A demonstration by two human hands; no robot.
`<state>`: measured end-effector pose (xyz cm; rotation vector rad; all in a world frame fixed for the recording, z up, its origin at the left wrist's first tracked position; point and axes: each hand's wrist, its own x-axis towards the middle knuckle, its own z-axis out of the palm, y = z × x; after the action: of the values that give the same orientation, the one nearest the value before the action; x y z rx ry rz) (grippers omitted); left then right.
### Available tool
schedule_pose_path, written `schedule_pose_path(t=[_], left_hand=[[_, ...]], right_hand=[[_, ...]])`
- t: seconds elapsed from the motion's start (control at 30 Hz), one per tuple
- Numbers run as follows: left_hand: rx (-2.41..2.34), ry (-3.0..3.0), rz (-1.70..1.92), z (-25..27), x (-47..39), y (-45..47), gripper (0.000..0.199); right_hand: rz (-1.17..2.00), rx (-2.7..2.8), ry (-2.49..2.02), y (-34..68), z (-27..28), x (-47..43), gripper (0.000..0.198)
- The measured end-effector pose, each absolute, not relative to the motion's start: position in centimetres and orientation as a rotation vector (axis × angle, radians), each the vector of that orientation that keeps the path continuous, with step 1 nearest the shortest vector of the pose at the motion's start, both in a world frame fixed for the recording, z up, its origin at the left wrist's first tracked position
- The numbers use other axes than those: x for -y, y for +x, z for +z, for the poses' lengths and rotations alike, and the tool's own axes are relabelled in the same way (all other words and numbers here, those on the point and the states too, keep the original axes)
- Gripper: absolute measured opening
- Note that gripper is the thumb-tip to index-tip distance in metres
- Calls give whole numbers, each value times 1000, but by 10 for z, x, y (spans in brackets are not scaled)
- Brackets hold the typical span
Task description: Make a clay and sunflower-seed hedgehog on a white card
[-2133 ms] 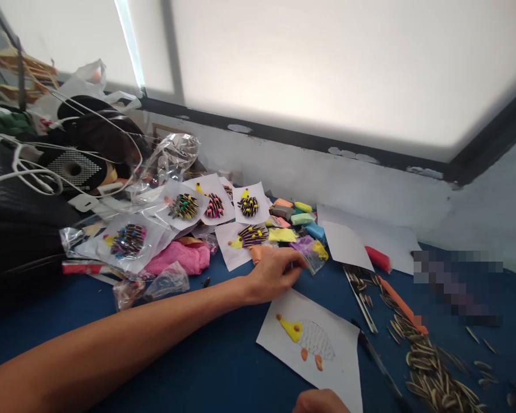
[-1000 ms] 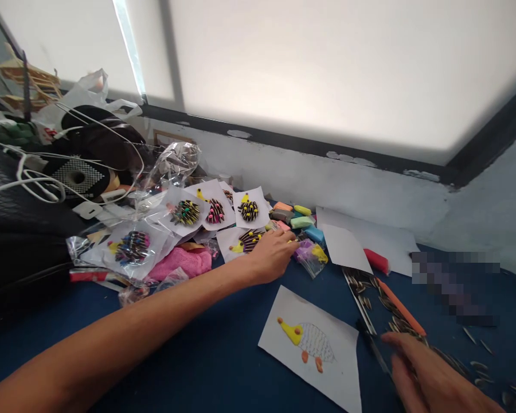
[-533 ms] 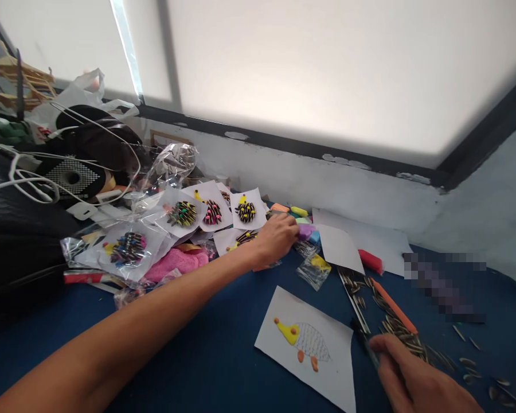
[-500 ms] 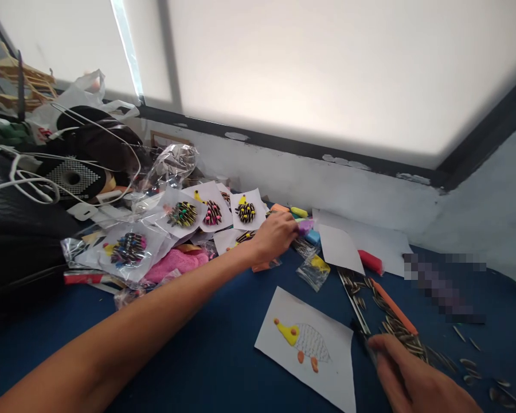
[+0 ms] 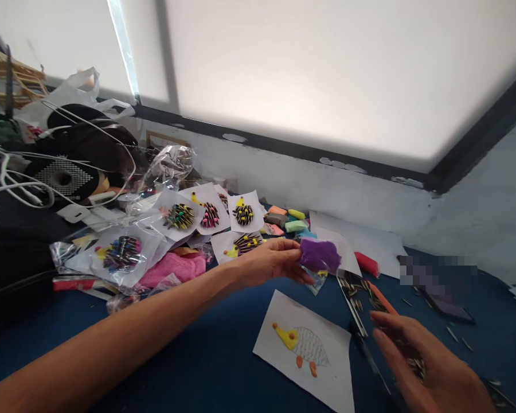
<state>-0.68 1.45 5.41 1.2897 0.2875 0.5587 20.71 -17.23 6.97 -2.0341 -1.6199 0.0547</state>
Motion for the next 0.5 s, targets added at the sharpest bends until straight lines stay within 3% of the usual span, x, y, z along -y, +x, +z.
schedule_pose_path(t=[0.17,0.33,0.5], left_hand=[[-105,1109,358,49,-1,-1,24],[-119,1019,420,44,12,6,34],[-153,1044,391,43,22,10,47]], right_hand=[[577,1316,-1910,183,86,151,55],[591,1237,-1759,175,70,145,39],[575,1272,-1854,180,58,152,39]])
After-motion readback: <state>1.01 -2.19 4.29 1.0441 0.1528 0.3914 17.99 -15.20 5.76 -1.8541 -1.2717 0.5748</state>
